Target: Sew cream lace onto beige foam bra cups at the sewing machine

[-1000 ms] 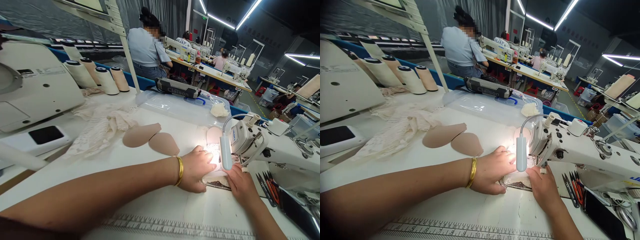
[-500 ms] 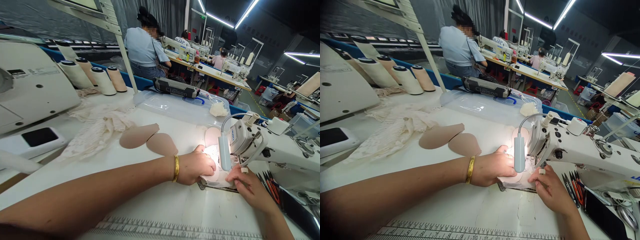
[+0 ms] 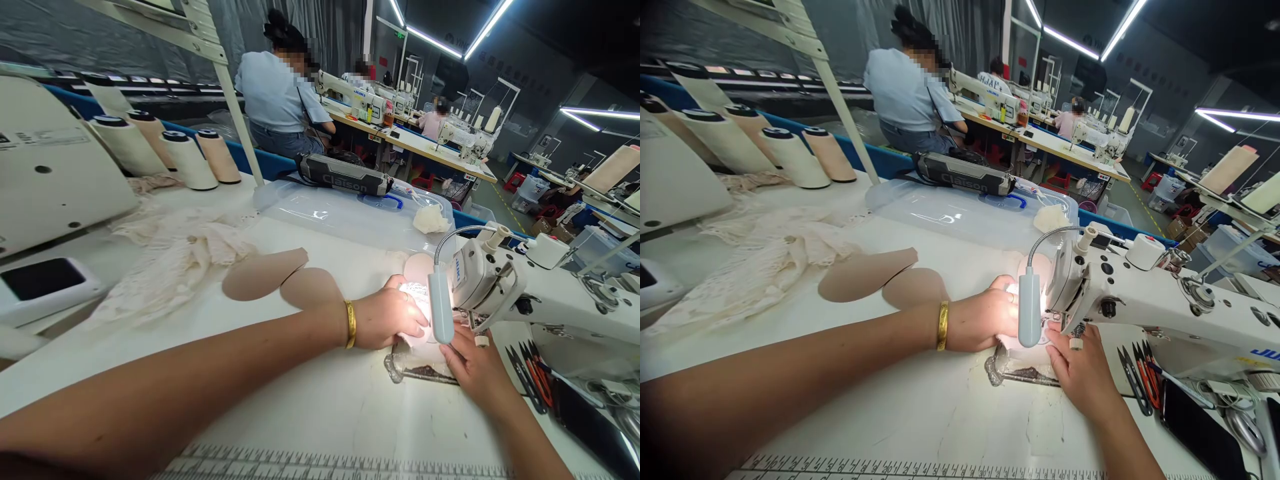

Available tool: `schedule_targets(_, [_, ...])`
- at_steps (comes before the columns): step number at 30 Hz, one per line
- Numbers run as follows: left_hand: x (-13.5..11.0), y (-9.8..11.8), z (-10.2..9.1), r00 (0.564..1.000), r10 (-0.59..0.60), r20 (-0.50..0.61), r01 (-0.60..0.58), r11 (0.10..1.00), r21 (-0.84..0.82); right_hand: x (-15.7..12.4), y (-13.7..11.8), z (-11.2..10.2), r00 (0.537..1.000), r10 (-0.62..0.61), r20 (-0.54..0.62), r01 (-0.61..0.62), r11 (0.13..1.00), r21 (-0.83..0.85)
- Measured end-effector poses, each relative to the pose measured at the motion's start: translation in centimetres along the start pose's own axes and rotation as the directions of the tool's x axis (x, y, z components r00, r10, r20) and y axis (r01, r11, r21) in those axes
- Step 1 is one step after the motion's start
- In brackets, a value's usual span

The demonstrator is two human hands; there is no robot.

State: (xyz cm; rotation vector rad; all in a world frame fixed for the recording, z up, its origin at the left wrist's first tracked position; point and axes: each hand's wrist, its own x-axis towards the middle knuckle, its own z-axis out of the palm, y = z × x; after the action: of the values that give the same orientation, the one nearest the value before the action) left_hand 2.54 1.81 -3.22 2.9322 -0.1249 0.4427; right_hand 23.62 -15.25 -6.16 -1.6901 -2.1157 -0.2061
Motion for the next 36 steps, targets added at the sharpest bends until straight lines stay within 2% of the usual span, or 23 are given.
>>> schedule_targets(6, [0.08, -0.24, 0.35, 0.998, 0.027, -0.058, -0.027, 1.0, 0.0, 0.43, -0.11, -0.06, 0.999, -0.019, -0.026, 0.018, 0.999, -0.041])
schedule_targets(13, [0.03, -0.1, 0.45, 0.997, 0.02, -0.069, -0.02, 1.0, 0.009, 0.17, 0.03, -0.15, 0.999, -0.033, -0.038, 0.033, 0.999, -0.018])
schedule_targets(17, [0.05, -0.14, 0.53, 0.998, 0.014, -0.063, -0.012, 0.999, 0.033, -0.37, 0.05, -0.29, 0.999, 0.016, -0.041, -0.017, 1.0, -0.009])
schedule_targets(23, [0.17, -0.43, 0.81, 0.996, 0.013, -0.085, -0.008, 0.998, 0.062, -0.33, 0.21, -0.31, 0.984, 0.055, -0.171, -0.047, 0.998, 0.047])
schedule_targets(29, [0.05, -0.09, 1.03, 0.993, 0.022, -0.116, -0.014, 0.997, 0.073, -0.32, 0.13, -0.27, 0.978, 0.141, -0.156, -0.128, 0.988, 0.092])
schedule_targets(36, [0.03, 0.49, 0.95, 0.996, 0.014, -0.085, -0.006, 0.995, 0.099, -0.33, 0.0, -0.3, 0.981, 0.088, -0.174, -0.077, 0.995, 0.07])
